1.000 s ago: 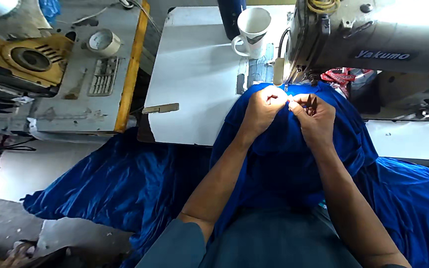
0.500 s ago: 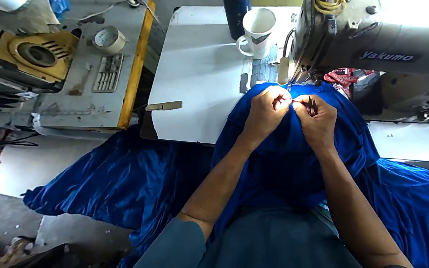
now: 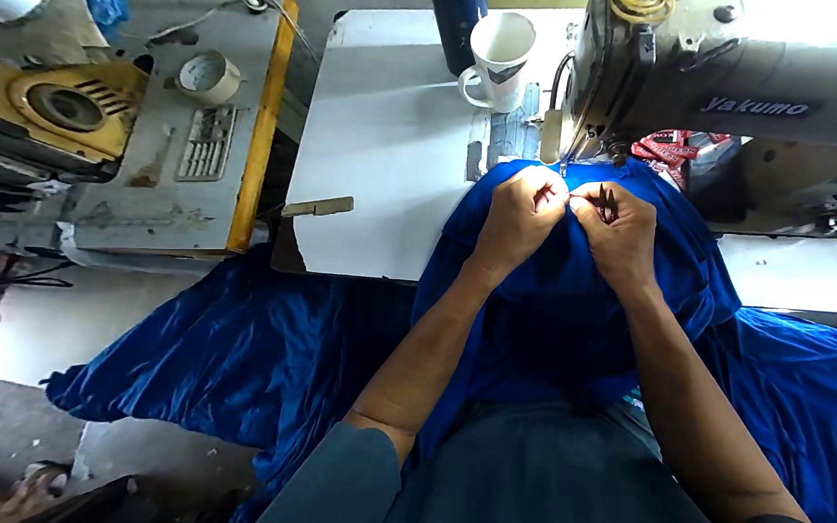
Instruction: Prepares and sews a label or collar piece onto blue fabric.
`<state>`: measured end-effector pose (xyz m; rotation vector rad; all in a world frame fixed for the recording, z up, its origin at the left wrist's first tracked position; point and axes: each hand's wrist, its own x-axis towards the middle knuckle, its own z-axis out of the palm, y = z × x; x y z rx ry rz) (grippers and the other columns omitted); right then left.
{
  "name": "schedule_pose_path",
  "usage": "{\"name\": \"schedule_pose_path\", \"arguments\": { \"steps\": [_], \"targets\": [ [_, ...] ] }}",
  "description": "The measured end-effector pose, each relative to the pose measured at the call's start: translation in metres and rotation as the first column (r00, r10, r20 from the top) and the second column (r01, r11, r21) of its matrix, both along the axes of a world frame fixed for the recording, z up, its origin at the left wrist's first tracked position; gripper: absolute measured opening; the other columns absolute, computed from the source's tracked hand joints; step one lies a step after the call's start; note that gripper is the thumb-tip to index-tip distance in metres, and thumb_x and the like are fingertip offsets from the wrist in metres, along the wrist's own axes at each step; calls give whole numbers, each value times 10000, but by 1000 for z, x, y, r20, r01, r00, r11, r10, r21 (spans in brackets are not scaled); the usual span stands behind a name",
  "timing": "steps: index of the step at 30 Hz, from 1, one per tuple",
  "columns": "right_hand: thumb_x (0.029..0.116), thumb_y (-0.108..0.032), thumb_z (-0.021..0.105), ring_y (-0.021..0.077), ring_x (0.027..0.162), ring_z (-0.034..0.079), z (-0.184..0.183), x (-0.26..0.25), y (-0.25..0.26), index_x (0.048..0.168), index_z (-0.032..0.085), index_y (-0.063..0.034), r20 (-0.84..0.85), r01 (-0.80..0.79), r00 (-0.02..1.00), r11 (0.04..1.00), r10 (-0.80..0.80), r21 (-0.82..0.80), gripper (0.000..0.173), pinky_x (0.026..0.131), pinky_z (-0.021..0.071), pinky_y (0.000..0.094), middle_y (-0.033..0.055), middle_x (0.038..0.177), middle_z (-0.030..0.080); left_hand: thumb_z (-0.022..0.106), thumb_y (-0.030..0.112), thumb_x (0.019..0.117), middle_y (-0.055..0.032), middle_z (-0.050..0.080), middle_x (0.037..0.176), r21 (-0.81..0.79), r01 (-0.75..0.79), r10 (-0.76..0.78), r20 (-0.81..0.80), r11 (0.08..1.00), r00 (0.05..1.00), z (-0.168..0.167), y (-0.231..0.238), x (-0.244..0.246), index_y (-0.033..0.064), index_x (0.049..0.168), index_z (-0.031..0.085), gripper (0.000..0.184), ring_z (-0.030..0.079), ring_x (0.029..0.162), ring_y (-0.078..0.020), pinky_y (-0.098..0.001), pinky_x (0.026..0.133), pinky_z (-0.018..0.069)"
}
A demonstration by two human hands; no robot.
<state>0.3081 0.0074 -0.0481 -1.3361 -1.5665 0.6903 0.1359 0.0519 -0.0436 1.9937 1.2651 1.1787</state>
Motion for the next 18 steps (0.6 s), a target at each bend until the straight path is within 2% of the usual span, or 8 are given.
{"name": "schedule_pose_path", "arguments": {
  "steps": [2,3,5,7,9,13,16,18],
  "targets": [
    [1004,-207,669,67,550,501,2,5,5,1025,695,-138,15,4,1000,1000,-3,-31,77,473,406,214,-8,766,608,673,143,928,-9,643,905,-46,-32,31,-23,998,999,-1,5,0,107,853,707,90,595,826,-82,-242,726,489],
    [1000,-228,668,62,555,498,4,8,12,1006,699,-144,37,22,999,999,-20,-46,90,486,408,220,-16,748,600,676,155,919,-16,643,974,-67,-42,40,-32,997,999,-2,10,0,117,831,695,98,604,913,-98,-260,785,502],
    [969,-249,677,64,631,537,10,10,32,964,732,-142,108,97,990,991,-86,-96,120,585,449,273,-30,754,620,694,191,896,-29,627,1100,-90,-61,55,-71,994,996,-8,23,-2,135,798,689,113,606,1047,-120,-298,866,527],
    [967,-276,662,136,675,558,14,11,46,928,715,-99,228,148,967,980,-115,-135,189,638,463,374,20,748,605,699,231,885,-42,618,1109,-92,-74,62,-129,993,990,-12,36,-2,137,763,659,160,605,1032,-139,-324,841,532],
    [986,-248,627,207,723,598,17,11,56,919,696,-56,326,165,939,973,-105,-162,215,678,486,450,77,777,628,693,261,878,-68,615,1067,-81,-85,66,-208,993,976,-14,47,1,115,740,622,213,611,989,-174,-363,820,534],
    [981,-237,623,276,821,649,18,8,66,937,699,-44,402,184,912,957,-81,-224,211,731,512,520,125,848,665,705,328,851,-104,625,1049,-160,-123,54,-380,979,924,-11,61,1,79,739,603,291,635,1008,-226,-433,837,539],
    [937,-248,677,315,868,653,18,6,69,893,695,-41,439,206,895,951,-86,-232,213,754,505,554,144,860,670,740,342,834,-112,639,1043,-232,-132,24,-417,964,909,-5,69,-1,65,728,623,318,640,988,-245,-463,823,539],
    [928,-264,695,351,932,663,21,3,71,921,700,-24,466,238,879,938,-97,-253,240,790,513,580,171,924,685,750,350,836,-121,648,1031,-256,-131,9,-427,958,904,-2,73,-2,54,734,631,335,639,1002,-258,-479,835,532]
  ]
}}
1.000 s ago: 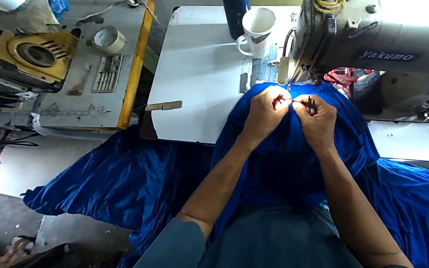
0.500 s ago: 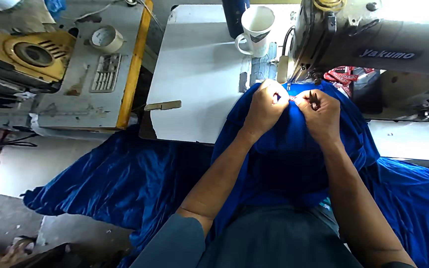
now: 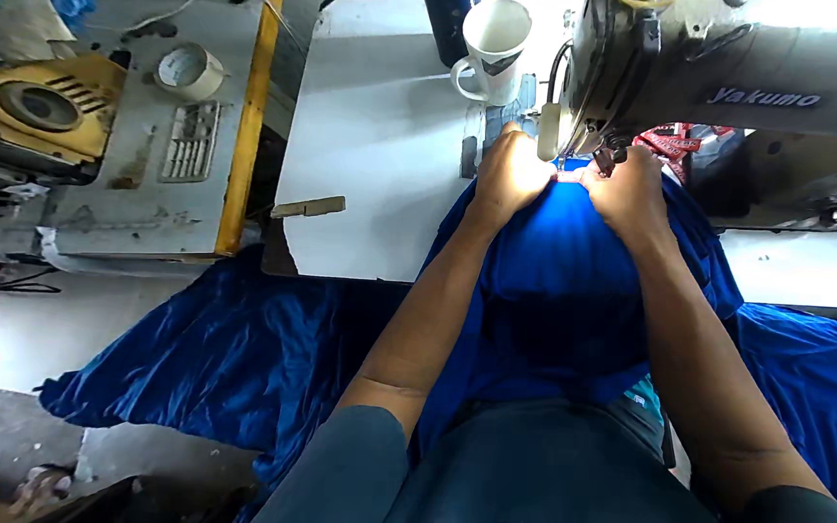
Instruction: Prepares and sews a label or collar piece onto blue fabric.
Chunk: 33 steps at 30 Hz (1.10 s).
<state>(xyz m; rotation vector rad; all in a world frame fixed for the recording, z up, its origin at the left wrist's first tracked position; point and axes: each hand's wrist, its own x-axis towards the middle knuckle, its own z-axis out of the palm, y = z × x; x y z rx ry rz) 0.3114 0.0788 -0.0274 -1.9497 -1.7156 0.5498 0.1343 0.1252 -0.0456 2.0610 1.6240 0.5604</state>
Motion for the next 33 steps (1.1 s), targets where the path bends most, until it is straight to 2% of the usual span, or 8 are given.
{"name": "schedule_pose_path", "arguments": {
  "steps": [4,10,19,27,33],
  "targets": [
    [926,-283,708,376,1084,659,3,-4,4,1061,731,-35,26,38,999,999,-37,-36,283,883,509,604,182,1088,712,763,344,831,-125,652,1032,-36,9,-10,-13,999,1000,5,4,-1,38,750,636,341,639,1014,-255,-469,851,528],
    [926,-311,697,374,1155,639,3,-4,8,1120,720,-46,55,39,998,997,-35,-73,330,928,496,609,179,1161,702,753,355,833,-131,662,1043,-41,18,-19,-31,999,999,6,6,-1,36,781,663,336,643,1022,-265,-475,862,530],
    [940,-336,682,406,1116,660,1,-14,1,1146,714,-35,94,104,990,995,-104,0,366,885,507,626,204,1127,714,751,343,840,-133,656,1111,-38,-31,29,-38,999,999,6,7,0,28,819,684,323,641,1060,-261,-471,895,529],
    [995,-335,611,401,1151,657,5,-20,-1,1217,694,-48,141,112,984,993,-105,-48,371,913,502,618,198,1189,707,770,344,821,-128,658,1072,-13,-32,32,-1,999,999,0,9,-2,34,802,674,325,635,1045,-251,-458,897,519],
    [993,-321,612,401,1098,681,3,-22,-1,1167,705,-36,156,108,982,994,-104,-18,347,870,513,623,206,1140,719,784,316,822,-132,657,1041,-1,-28,28,45,1000,999,1,8,-4,19,816,671,318,631,1022,-247,-440,901,511]
  ]
}}
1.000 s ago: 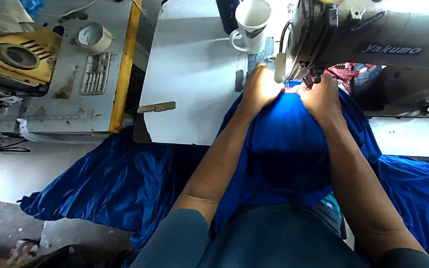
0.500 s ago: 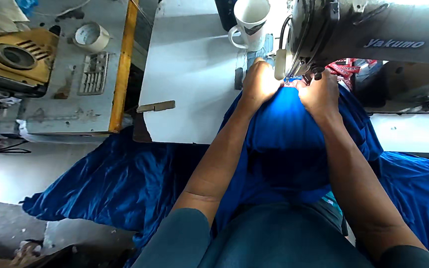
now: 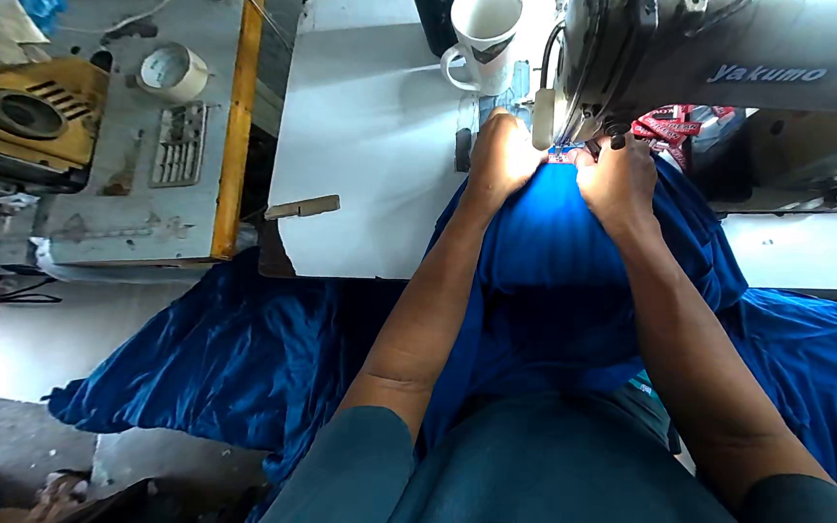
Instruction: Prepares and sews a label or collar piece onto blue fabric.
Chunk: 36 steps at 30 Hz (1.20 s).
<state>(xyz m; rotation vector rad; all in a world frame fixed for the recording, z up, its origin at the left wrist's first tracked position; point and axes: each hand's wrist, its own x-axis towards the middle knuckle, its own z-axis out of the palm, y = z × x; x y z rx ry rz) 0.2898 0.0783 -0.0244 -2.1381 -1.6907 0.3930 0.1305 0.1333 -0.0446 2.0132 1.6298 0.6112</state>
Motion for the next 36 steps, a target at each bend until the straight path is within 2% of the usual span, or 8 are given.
{"name": "schedule_pose_path", "arguments": {
  "steps": [4,9,13,18,23,29,32,36],
  "targets": [
    [1003,-339,604,413,1135,663,0,0,0,1197,698,-25,-6,-5,1000,1000,5,-18,381,898,505,633,219,1184,704,780,291,823,-132,675,1025,27,12,-13,18,1000,1000,-1,0,-2,11,823,682,296,637,1031,-248,-434,922,510],
    [997,-332,602,401,1079,685,-2,-2,-1,1150,707,-28,15,3,1000,1000,-3,6,356,852,519,618,209,1131,716,772,287,826,-135,679,1014,41,12,-12,-1,999,1000,1,-1,-1,11,815,677,292,637,1033,-252,-437,924,503],
    [993,-312,599,389,1042,698,-5,-3,-2,1116,713,-38,33,9,999,999,-10,31,321,815,523,615,198,1100,725,778,328,828,-156,674,1088,8,2,-1,-75,1000,997,3,1,3,10,849,680,333,635,1094,-281,-460,950,507],
    [984,-318,609,383,1060,695,-5,-5,-2,1124,715,-43,36,25,999,999,-26,31,327,827,522,615,193,1111,726,784,312,822,-147,682,1091,-9,12,-12,-102,1000,995,6,0,4,19,867,696,309,636,1106,-281,-463,947,511],
    [973,-281,607,379,1035,703,-5,-5,-2,1104,712,-47,34,36,999,998,-38,44,288,800,527,607,182,1084,731,783,183,790,-147,664,1106,22,36,-36,13,999,999,7,-4,-1,23,1022,678,300,622,1097,-278,-447,958,498],
    [977,-294,605,361,1046,704,-7,-6,-3,1125,723,-66,34,49,998,998,-50,47,297,811,529,601,168,1089,737,726,222,828,-68,697,912,152,157,-157,-17,976,988,-4,-3,-7,78,934,706,180,663,935,-224,-454,857,522],
    [972,-287,601,366,1029,706,-8,-6,-3,1083,720,-58,43,53,998,997,-55,49,281,793,532,594,171,1059,736,689,239,865,-56,680,875,217,204,-199,-48,955,979,-10,-3,-12,92,883,702,149,653,889,-206,-431,820,517],
    [974,-297,615,371,1068,696,-6,-6,-5,1131,718,-46,26,47,998,998,-48,46,314,830,530,596,176,1101,733,659,252,908,-55,687,940,259,246,-225,-111,934,968,-8,-7,-18,117,908,732,153,675,925,-203,-436,812,549]
  ]
}}
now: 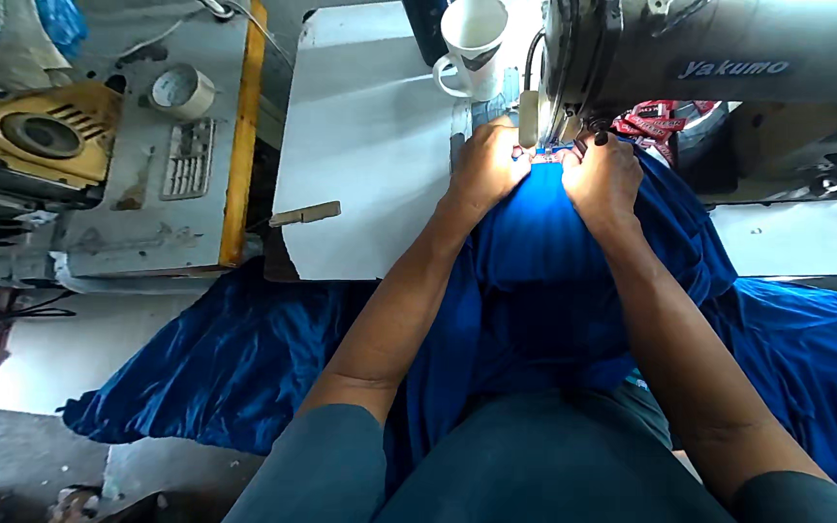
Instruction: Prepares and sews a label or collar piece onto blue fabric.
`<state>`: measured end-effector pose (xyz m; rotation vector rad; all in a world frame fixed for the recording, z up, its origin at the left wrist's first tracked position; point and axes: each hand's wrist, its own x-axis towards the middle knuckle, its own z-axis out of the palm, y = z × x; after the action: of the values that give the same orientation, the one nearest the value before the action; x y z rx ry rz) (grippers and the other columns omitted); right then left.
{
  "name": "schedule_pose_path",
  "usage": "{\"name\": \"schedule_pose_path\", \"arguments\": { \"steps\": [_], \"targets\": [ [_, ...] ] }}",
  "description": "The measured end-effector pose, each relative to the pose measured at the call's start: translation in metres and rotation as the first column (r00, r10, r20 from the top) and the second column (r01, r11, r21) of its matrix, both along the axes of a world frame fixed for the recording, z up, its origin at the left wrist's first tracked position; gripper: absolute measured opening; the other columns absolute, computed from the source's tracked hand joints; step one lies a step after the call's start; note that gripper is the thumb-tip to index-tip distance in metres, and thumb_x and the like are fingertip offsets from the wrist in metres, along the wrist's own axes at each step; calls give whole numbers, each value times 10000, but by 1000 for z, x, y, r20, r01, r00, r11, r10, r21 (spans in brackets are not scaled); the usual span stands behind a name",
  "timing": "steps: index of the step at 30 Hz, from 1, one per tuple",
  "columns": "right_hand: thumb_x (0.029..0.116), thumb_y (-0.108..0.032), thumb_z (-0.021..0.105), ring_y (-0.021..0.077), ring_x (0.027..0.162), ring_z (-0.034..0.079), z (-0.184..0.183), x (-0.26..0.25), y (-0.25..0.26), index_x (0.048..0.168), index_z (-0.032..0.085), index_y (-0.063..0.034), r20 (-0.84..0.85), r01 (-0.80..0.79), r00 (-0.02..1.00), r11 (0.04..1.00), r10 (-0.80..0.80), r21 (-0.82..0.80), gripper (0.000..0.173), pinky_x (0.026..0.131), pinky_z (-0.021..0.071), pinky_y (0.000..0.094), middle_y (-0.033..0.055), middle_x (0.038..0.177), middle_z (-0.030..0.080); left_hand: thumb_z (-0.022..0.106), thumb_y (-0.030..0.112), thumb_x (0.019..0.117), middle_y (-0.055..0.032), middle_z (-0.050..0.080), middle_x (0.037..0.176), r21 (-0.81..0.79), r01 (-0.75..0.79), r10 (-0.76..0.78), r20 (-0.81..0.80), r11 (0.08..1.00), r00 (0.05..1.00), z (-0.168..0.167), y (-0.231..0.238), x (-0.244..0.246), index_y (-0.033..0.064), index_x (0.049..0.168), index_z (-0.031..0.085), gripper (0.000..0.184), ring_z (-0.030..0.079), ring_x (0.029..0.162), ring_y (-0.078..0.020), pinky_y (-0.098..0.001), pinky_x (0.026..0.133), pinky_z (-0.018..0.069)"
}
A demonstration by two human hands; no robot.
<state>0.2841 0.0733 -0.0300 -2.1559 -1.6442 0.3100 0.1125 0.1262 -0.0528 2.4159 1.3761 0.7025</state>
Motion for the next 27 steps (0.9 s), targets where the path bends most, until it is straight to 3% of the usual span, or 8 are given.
{"name": "schedule_pose_path", "arguments": {
  "steps": [3,7,16,20,22,27],
  "targets": [
    [977,-297,604,374,1070,697,0,0,0,1142,716,-51,0,-4,1000,1000,4,2,317,827,529,603,182,1100,733,637,270,950,-5,716,997,25,26,-26,-10,999,1000,1,-3,-6,171,939,768,165,688,965,-154,-414,837,561],
    [983,-302,597,370,1030,705,-2,0,1,1091,714,-44,6,-3,1000,1000,3,9,303,792,533,597,179,1054,733,566,138,951,10,731,1067,64,127,-130,34,990,991,0,-5,-17,193,1023,812,261,680,1015,-117,-358,878,554],
    [990,-298,581,367,985,716,-5,-2,-1,1106,722,-61,72,-9,997,999,7,35,299,751,538,589,166,1053,738,515,75,981,-55,712,1155,198,305,-287,-113,932,951,-5,-10,-33,164,1213,764,352,670,1081,-210,-368,920,547],
    [950,-185,650,330,963,704,-15,5,-6,1148,705,-45,-10,-66,998,975,69,211,249,770,568,536,169,1099,693,513,79,999,-49,701,1198,235,290,-267,-127,928,955,-9,-15,-32,166,1245,743,348,657,1112,-215,-360,931,540],
    [968,-111,607,297,951,698,-19,11,-14,1145,706,-35,-30,-100,993,939,116,329,216,781,587,472,166,1095,676,508,74,998,-57,699,1205,246,290,-264,-132,925,955,-8,-15,-32,156,1244,740,348,657,1098,-226,-360,907,539],
    [1012,-58,505,255,976,703,-19,12,-29,1110,738,-71,48,-250,967,883,252,396,253,763,588,402,134,1136,696,505,85,1010,-63,693,1186,251,293,-269,-126,923,955,-10,-14,-33,143,1228,741,327,656,1089,-224,-354,896,545]
  ]
}}
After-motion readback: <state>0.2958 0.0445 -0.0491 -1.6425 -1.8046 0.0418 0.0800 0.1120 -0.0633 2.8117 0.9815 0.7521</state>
